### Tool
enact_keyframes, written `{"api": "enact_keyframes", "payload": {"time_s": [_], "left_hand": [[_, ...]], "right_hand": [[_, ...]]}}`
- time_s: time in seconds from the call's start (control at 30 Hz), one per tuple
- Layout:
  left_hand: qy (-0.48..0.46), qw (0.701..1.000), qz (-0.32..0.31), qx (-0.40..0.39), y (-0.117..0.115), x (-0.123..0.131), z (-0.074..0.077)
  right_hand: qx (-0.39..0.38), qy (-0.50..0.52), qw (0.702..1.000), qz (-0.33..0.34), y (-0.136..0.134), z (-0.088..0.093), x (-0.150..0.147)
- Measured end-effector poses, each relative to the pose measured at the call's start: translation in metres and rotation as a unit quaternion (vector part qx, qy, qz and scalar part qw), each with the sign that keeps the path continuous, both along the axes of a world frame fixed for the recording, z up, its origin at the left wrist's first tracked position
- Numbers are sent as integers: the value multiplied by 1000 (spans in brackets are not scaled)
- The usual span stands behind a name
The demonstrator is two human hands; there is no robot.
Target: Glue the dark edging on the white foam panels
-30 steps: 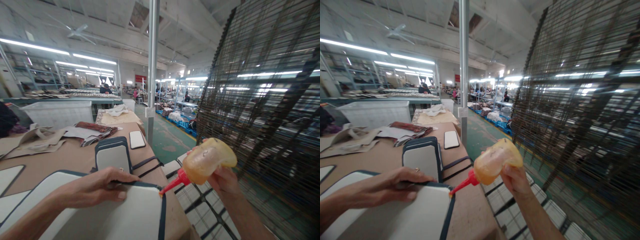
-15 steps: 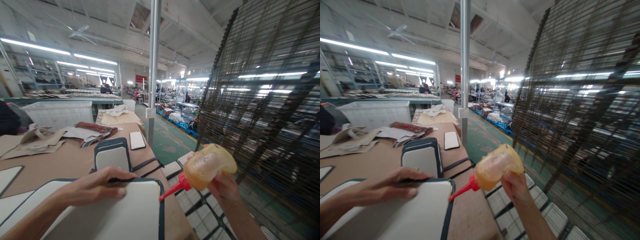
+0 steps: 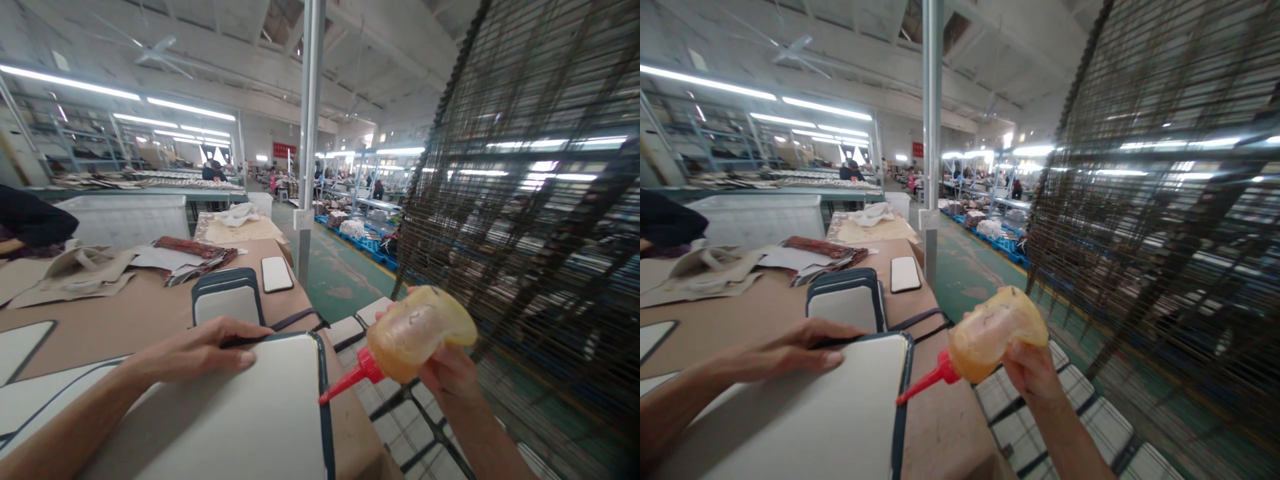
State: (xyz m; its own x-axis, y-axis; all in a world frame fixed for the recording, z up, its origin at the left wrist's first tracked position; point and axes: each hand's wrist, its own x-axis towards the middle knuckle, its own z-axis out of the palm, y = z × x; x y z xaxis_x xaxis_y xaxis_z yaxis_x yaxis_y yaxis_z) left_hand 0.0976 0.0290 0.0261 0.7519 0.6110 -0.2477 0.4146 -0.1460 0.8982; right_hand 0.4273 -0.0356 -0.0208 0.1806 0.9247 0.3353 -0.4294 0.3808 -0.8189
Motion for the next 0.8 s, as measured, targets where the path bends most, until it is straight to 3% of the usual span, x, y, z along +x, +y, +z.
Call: {"api": "enact_keyframes", "payload": {"time_s": [0.17, 0.43, 0.8], "left_hand": [[3, 1000, 14, -28, 4, 0, 0], [-10, 999, 20, -42, 8, -2, -1], [-47, 992, 75, -90, 8, -2, -3]], "right_hand": [[-22, -18, 1000, 11, -8, 5, 0], [-15, -18, 999, 45, -7, -2, 3], [10, 2, 1000, -15, -2, -18, 3]]}}
